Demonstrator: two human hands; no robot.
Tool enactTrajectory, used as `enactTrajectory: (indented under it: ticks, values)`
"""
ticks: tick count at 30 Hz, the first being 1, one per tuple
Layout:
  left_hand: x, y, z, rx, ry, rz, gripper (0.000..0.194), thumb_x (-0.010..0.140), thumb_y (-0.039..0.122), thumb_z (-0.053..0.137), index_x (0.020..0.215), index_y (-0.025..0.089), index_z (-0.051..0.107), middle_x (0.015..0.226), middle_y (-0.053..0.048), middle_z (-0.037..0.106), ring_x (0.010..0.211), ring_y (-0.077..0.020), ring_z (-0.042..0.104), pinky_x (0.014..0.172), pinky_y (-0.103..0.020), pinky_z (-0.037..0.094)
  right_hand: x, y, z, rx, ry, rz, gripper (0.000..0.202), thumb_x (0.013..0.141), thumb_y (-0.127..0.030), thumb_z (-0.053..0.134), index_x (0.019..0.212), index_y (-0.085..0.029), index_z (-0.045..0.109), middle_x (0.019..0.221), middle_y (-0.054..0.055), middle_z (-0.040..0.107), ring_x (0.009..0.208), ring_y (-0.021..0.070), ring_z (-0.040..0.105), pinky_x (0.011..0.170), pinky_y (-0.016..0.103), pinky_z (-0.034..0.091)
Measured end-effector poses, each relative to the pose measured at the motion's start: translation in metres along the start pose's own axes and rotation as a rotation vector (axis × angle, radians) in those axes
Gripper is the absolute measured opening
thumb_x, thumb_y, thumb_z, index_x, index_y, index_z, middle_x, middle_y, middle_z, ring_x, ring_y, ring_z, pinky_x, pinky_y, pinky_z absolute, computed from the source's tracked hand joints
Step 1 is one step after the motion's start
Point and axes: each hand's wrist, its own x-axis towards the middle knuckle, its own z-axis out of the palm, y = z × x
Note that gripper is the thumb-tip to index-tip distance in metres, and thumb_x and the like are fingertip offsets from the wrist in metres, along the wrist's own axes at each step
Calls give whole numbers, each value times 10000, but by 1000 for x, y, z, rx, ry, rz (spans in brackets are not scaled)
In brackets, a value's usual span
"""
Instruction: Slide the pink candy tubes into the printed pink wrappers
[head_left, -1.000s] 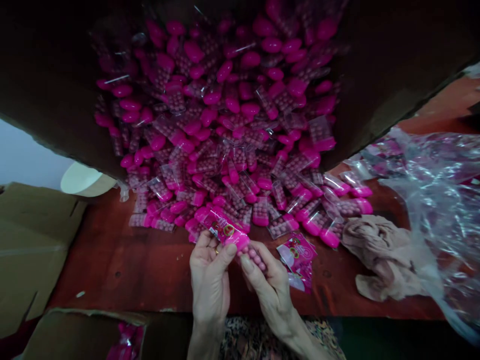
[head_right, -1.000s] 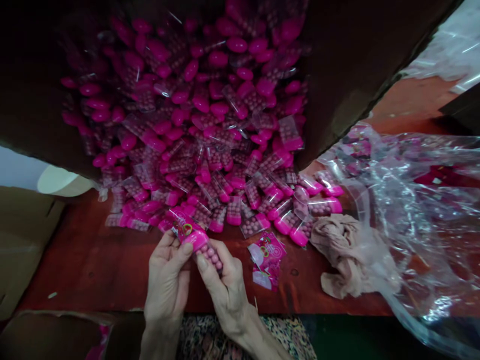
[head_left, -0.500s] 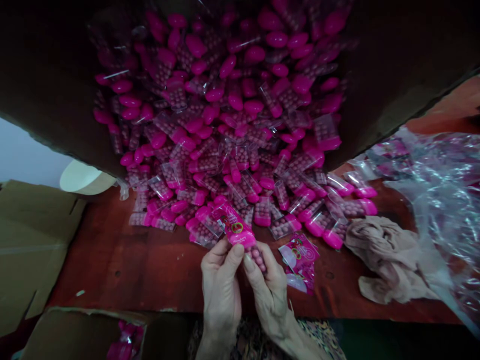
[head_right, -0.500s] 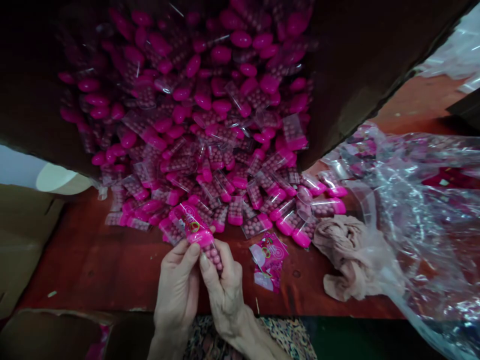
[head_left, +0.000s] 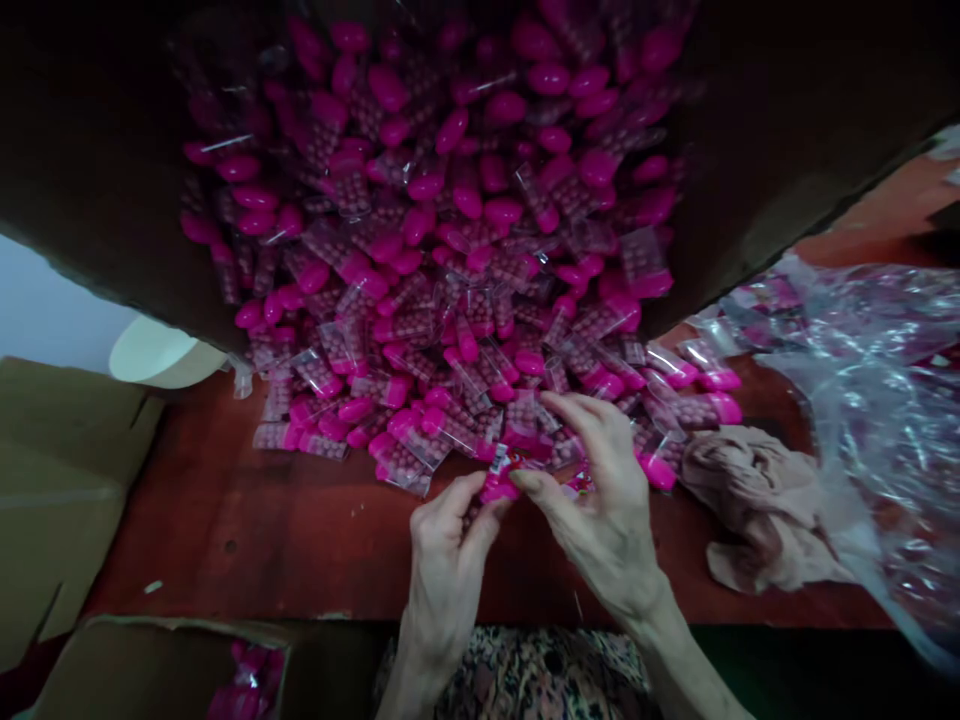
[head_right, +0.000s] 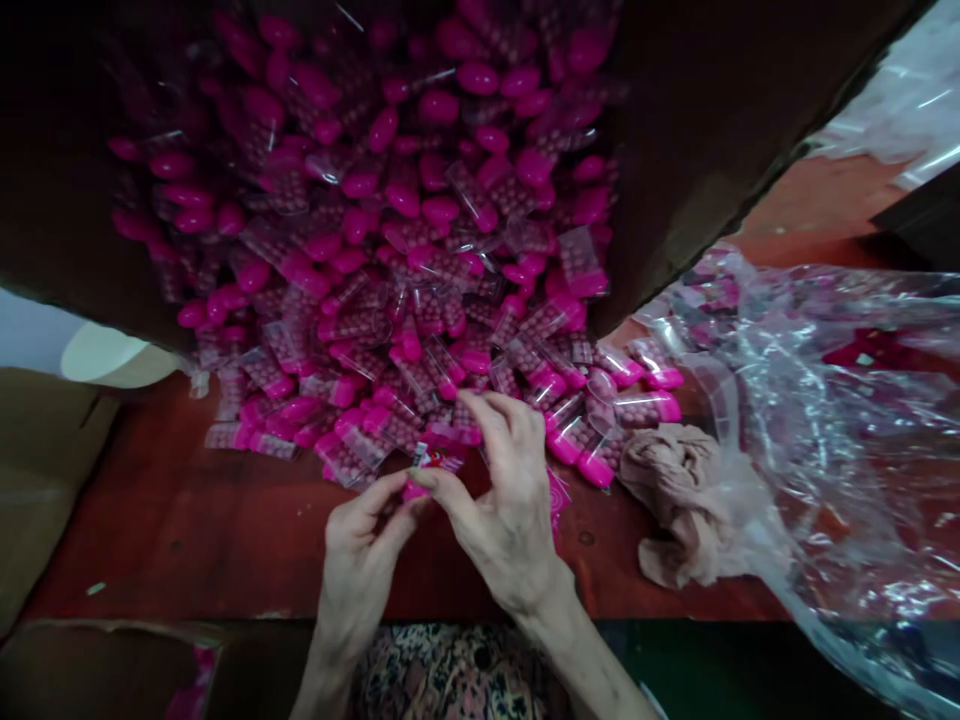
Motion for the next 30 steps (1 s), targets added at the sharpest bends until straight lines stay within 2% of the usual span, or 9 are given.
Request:
enactTrajectory:
  ticks: [3,5,16,18,20,23,25,28,30]
  values:
    - [-5,-2,4,86,-37,73,173,813,248,580,950,193,670,831,-7,697,720,-127,604,722,-220,457,6,-1,6,66,-42,14,105,790,-298,651,765,-208,603,865,36,606,882,209,552,796,378,437]
    - [-7,-4,5,74,-48,69,165,819,248,573,940,194,671,817,-5,696,712,-127,603,714,-221,457,4,-1,10,153,-22,64,148,790,-219,652,674,-202,563,797,10,593,812,177,553,745,337,437]
    - [-10,-3,3,-203,-26,-95,163,765,289,634,816,158,715,635,-11,669,561,-119,560,530,-208,451,1,-3,21,391,-31,252,197,814,-222,623,634,-188,548,730,-14,547,699,130,532,639,257,426]
    - [-9,-6,5,-334,-29,-185,156,754,281,646,809,150,710,626,-17,671,559,-120,577,517,-203,453,1,-2,19,385,-46,258,174,851,-269,572,694,-195,571,755,-1,563,725,142,543,658,266,438]
    - [-5,-9,6,-519,5,-277,138,749,274,652,779,147,695,600,-19,669,525,-115,586,479,-193,442,-1,0,16,364,-25,282,144,870,-339,534,898,-211,594,883,31,596,821,172,561,716,298,453]
    - [3,-10,7,-760,123,-366,121,733,270,668,739,149,671,589,-19,672,474,-108,586,429,-183,425,-15,-1,14,330,33,362,313,860,-405,527,1118,-229,513,1041,69,587,937,202,557,792,337,459]
    - [10,-6,6,-854,198,-383,127,710,270,692,746,150,673,623,-24,683,502,-112,605,462,-193,454,-27,-4,18,369,-41,429,254,867,-401,519,1048,-224,535,968,54,605,886,186,578,764,309,476]
    - [16,2,7,-935,291,-363,140,669,271,727,735,153,688,634,-13,680,550,-105,617,543,-200,487,-42,-11,29,476,-329,504,251,861,-394,534,1025,-204,544,904,39,632,783,161,599,692,266,493]
    - [17,6,7,-935,329,-335,121,650,251,742,721,163,698,654,-5,685,575,-96,615,581,-195,492,-46,-14,37,485,-419,515,230,880,-369,510,1017,-189,550,851,24,633,727,146,594,642,237,481]
